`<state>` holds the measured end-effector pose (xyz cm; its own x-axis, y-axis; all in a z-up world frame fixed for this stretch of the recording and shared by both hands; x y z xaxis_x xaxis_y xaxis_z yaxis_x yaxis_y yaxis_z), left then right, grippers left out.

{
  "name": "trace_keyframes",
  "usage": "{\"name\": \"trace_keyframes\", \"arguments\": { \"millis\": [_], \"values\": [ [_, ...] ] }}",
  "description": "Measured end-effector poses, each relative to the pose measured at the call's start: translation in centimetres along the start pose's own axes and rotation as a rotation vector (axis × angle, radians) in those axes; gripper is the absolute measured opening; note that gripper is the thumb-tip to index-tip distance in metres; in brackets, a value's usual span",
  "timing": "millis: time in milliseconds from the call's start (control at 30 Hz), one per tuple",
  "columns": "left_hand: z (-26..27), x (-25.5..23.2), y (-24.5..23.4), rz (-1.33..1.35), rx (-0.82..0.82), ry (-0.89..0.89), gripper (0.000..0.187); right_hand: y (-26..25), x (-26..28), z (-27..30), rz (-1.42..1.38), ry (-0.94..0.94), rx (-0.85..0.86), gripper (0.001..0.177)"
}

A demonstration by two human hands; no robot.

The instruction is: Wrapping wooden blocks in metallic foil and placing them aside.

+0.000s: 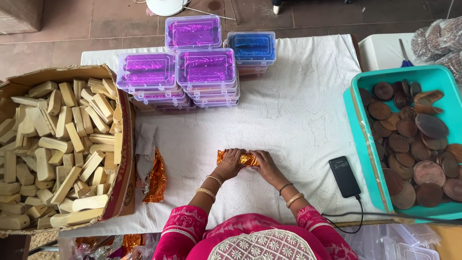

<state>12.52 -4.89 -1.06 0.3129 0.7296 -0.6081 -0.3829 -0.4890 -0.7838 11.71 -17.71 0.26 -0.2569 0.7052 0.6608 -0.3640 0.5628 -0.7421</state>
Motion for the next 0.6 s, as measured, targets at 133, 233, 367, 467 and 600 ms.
{"name": "trace_keyframes", "arguments": {
  "millis": [133, 233, 367, 467, 600],
  "values": [
    [0.0, 1.0, 0.4, 0.049, 0.03, -0.05, 0.055, 0.1, -1.0, -0.3, -0.126, 0.033, 0.02, 0.073],
    [0.5, 1.7, 0.4, 0.058, -0.003, -0.054, 0.059, 0.1, -1.6, -0.2, -0.138, 0.064, 0.017, 0.072],
    [0.6, 1.6, 0.3, 0.031, 0.003, -0.069, 0.063, -0.6, -1.9, -0.6, -0.179, 0.138, 0.008, 0.069],
    [0.7, 1.9, 0.5, 0.035, 0.001, -0.112, 0.068, -1.6, -2.1, -0.9, -0.217, 0.161, -0.035, 0.065],
    [0.7, 2.4, 0.9, 0.032, -0.053, -0.111, 0.066, -1.7, -3.0, -1.2, -0.281, 0.166, -0.057, 0.063]
  ]
}}
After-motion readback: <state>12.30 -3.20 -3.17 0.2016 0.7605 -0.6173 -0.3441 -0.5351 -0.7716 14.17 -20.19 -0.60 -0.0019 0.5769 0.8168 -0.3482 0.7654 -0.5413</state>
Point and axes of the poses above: each hand's wrist, its own z-axis away from the middle knuckle, its own y-axis out of the palm, x = y × z, the point moved 9 cm from there along -z, towards the middle knuckle, and after that the axes turned 2 degrees about -x, right-handed, at the moved point
